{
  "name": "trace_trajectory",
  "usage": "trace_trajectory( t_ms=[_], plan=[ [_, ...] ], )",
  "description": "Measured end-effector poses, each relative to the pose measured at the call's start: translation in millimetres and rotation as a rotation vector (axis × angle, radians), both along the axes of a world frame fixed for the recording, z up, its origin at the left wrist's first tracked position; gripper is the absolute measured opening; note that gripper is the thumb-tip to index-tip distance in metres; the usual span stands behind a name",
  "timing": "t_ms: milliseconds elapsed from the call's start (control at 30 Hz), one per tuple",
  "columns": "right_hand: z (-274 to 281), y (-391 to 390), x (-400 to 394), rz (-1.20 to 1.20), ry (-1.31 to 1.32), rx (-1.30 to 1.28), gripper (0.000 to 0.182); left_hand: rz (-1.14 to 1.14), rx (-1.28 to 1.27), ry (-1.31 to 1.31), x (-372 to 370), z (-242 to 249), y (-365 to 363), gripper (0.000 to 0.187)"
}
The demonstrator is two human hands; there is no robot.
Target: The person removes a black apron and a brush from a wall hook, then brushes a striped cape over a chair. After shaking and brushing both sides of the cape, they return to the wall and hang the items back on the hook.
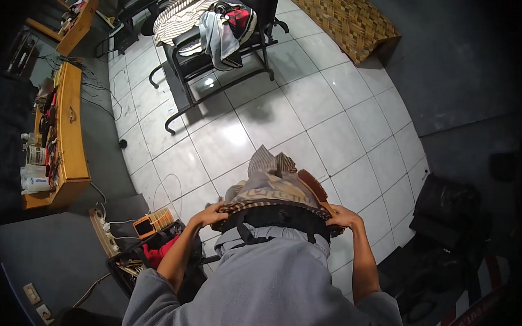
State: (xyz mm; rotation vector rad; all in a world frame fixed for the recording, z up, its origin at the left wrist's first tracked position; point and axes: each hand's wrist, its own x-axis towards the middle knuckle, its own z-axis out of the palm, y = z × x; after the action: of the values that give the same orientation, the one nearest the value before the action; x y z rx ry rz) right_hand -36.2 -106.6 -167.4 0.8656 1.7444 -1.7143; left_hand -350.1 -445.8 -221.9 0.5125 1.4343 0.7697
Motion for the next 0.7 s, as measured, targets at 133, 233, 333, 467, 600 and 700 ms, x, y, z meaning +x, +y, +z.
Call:
trace_trajectory(
  t_ms=[133,233,333,467,600,700],
  plan=[
    [-57,11,3,-0.045,-0.265,-0.108,0.038,-0.095,-0.225,-0.196,-20,-51,7,0.034],
    [-77,27,-14,0.151,-0.262,0.277,0.032,-0.395,-0.123,0.502,-32,-48,38,0.038],
    [-55,53,-51,0.081,-0.088,0.872,0.026,-0.111,-0.015,0.918,-79,-54,71,0.033],
    [76,94,-107,-0.566,0.271,1.247,0.021,0.294,0.505,1.406,-120,106,154,0.036],
    [171,88,-110,-0.785,0.964,1.521,0.018,0.64,0.7,1.301,-88,244,165,0.038],
    [133,64,-91,-1.221,1.092,0.85,0.023,0.649,1.064,1.719,-65,211,154,0.036]
  ],
)
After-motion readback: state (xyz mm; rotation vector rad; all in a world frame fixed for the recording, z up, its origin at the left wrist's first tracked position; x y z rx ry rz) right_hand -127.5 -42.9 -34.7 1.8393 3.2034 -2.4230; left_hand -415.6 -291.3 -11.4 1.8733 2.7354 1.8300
